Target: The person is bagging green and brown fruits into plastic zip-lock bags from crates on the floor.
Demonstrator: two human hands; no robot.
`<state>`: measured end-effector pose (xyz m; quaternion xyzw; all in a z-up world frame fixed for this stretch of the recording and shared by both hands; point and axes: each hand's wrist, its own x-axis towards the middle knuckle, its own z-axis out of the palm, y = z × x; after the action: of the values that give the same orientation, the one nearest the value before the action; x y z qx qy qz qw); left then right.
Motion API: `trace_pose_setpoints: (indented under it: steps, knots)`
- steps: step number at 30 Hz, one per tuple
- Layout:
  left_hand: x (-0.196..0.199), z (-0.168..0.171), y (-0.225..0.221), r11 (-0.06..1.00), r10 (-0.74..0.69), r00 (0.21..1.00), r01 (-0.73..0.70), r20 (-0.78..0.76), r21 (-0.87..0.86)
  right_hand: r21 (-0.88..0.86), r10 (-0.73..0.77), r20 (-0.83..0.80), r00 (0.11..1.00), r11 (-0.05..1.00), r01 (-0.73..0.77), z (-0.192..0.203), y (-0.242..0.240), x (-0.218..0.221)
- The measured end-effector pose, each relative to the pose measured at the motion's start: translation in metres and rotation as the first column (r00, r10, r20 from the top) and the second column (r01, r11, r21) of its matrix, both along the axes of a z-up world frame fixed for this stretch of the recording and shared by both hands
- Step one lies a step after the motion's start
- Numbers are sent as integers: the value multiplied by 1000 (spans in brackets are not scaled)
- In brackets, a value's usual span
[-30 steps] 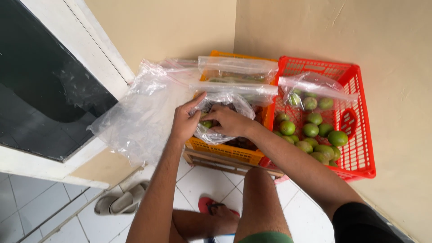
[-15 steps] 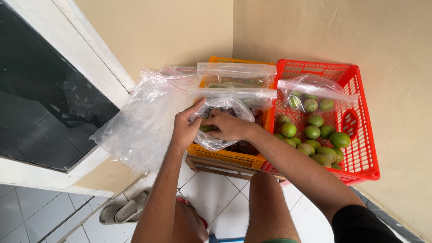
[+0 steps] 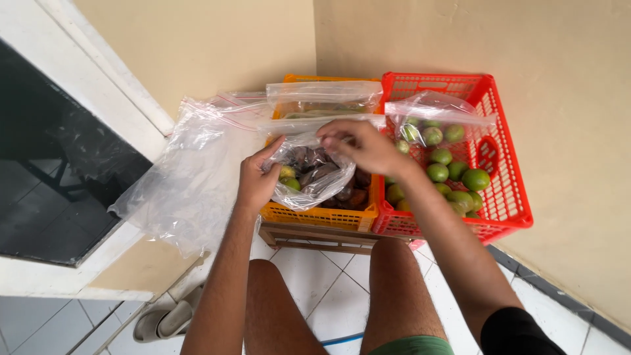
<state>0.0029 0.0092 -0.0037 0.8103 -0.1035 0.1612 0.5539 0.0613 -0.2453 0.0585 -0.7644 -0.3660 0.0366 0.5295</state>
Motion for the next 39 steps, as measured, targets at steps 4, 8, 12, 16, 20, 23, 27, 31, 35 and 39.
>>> trace_pose_setpoints:
  steps: [4,8,12,16,20,23,27,31,35,39]
  knots:
    - [-17,21,-9,1000,-10,1000,10,-7,-3,6,-231,55,971,973,231,-10,-66,22]
    - [-10,12,-6,1000,-7,1000,7,-10,-18,-301,-452,287,845,795,527,-64,-121,78]
    - [-14,21,-10,1000,12,999,-12,-37,1,-762,-339,255,906,507,404,-119,-132,81]
    - [-6,11,-6,1000,29,999,-29,-24,1,-729,-435,156,887,555,400,-155,-126,101]
    - [-11,14,-8,999,41,999,-40,-30,6,-643,-557,160,815,568,514,-187,-143,126]
    - [-18,22,-12,999,44,999,-44,-15,-3,-607,-620,168,767,547,576,-163,-141,113]
    - [-19,20,-10,999,34,999,-34,-12,-16,-432,-783,-193,592,609,665,-124,-121,110]
    - [-23,26,-13,998,45,999,-46,-21,-36,375,-76,-800,595,711,595,-43,-100,58]
    - [-9,18,-7,998,39,999,-40,-20,-42,409,-96,-527,844,842,352,-7,-63,30]
    - [-13,19,-11,998,49,999,-49,-17,-42,373,-43,-100,994,925,77,11,-13,15]
